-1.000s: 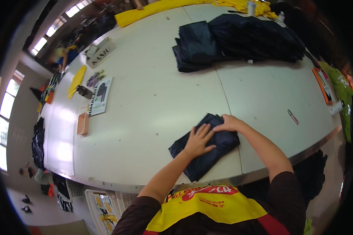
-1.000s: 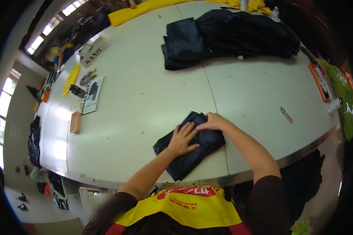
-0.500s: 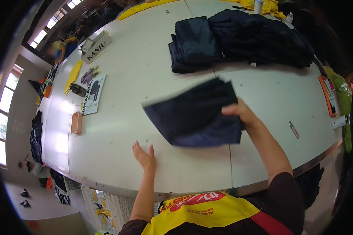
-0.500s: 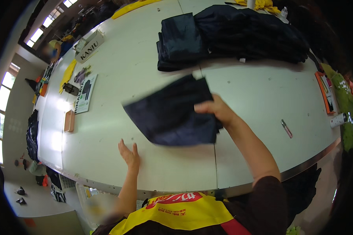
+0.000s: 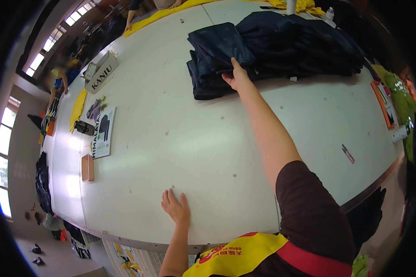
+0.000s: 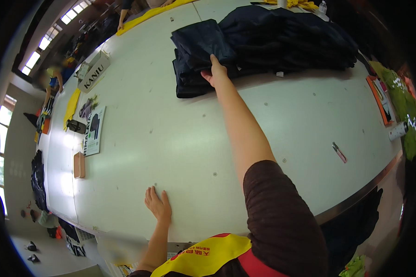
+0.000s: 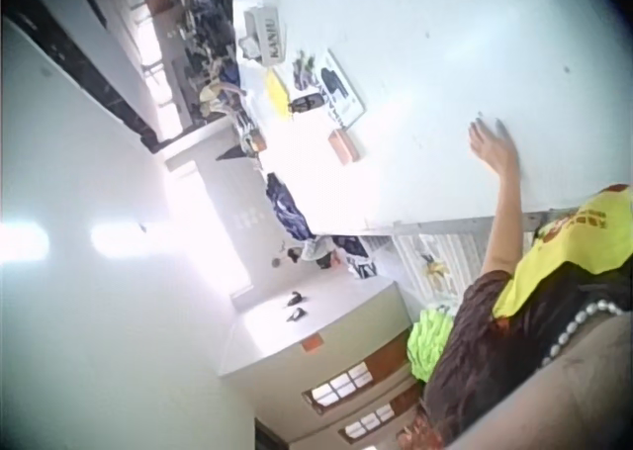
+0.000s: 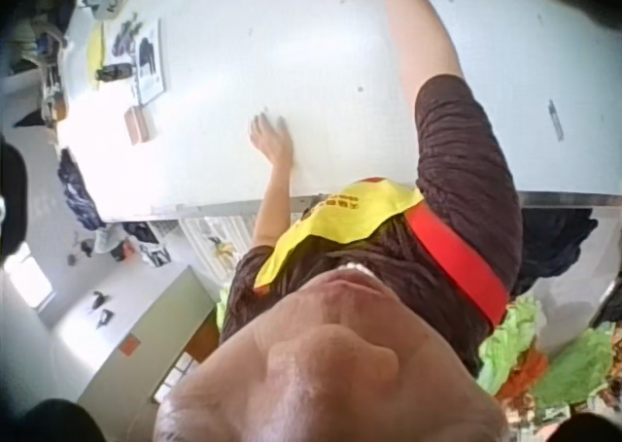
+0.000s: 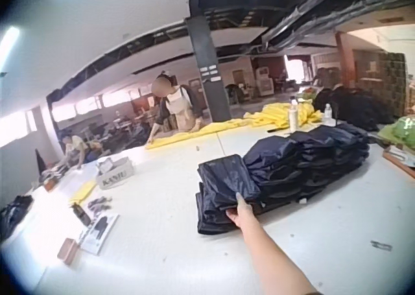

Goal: The person repeatedly unfolds dark garments on a white table, smooths them, and folds them into compact rectangles. The person stacks the folded items on the table and continues the process with additional garments from a nearby pile.

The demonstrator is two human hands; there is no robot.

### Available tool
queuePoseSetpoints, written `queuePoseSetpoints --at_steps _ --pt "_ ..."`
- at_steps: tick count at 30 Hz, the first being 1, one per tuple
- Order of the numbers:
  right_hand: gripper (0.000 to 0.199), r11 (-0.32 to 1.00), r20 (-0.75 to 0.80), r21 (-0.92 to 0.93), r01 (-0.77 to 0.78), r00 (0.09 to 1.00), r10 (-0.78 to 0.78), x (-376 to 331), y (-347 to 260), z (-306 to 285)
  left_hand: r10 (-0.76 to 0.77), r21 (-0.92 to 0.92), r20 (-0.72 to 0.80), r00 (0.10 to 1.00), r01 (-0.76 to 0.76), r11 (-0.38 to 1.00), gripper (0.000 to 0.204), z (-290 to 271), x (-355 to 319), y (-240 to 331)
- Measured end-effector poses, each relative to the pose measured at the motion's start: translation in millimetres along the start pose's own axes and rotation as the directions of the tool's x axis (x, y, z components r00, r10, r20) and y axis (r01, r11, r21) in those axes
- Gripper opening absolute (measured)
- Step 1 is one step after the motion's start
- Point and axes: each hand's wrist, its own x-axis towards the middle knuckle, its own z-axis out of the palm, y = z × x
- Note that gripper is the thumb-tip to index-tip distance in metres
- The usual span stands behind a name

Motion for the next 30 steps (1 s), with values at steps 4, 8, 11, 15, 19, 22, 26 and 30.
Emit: queuePoseSetpoints --at_steps 4,8,11,15,19,22,26,30 --pt "0.063 1.0 0.016 -0.001 0.015 1.0 -0.015 -38.5 4.8 -15.5 0.033 0.006 -0.033 0.999 -0.032 0.999 0.05 -3.5 0.2 0.8" --pt "0.028 0.963 0.231 -0.256 -0.08 0.963 0.141 -130.9 45.9 -93.5 0.016 0.002 -0.04 0.999 -0.016 1.0 0.048 -10.7 -1.2 11.6" --pt "0.02 0.906 0.279 -0.389 -0.166 0.916 0.287 -254.0 64.0 -174.3 0.125 0.051 -0.048 0.991 -0.122 0.991 0.049 5.5 -1.0 -1.7" --pt "0.028 0.849 0.411 -0.421 -0.32 0.767 0.493 -413.7 86.8 -315.6 0.03 0.1 0.042 0.999 -0.034 0.994 0.054 10.2 -13.1 -1.6" --pt "0.038 0.844 0.016 -0.349 -0.406 0.898 0.439 -571.2 124.4 -451.4 0.085 0.08 0.045 0.995 -0.088 0.993 0.055 4.3 -17.3 -8.9" --pt "0.031 0.385 -0.747 -0.638 -0.667 0.658 -0.097 -650.6 201.4 -591.1 0.154 0.001 0.035 0.987 -0.154 0.988 0.054 -1.1 -25.6 -6.9" --pt "0.015 0.414 -0.761 -0.636 -0.651 0.619 -0.195 -743.8 263.5 -762.5 0.316 -0.024 0.021 0.949 -0.315 0.949 0.052 15.2 -61.1 1.8" --pt "0.013 0.799 -0.926 -0.356 -0.484 0.298 -0.232 -740.4 172.8 -792.1 0.642 -0.119 0.038 0.766 -0.634 0.764 0.05 27.5 -131.3 40.4"
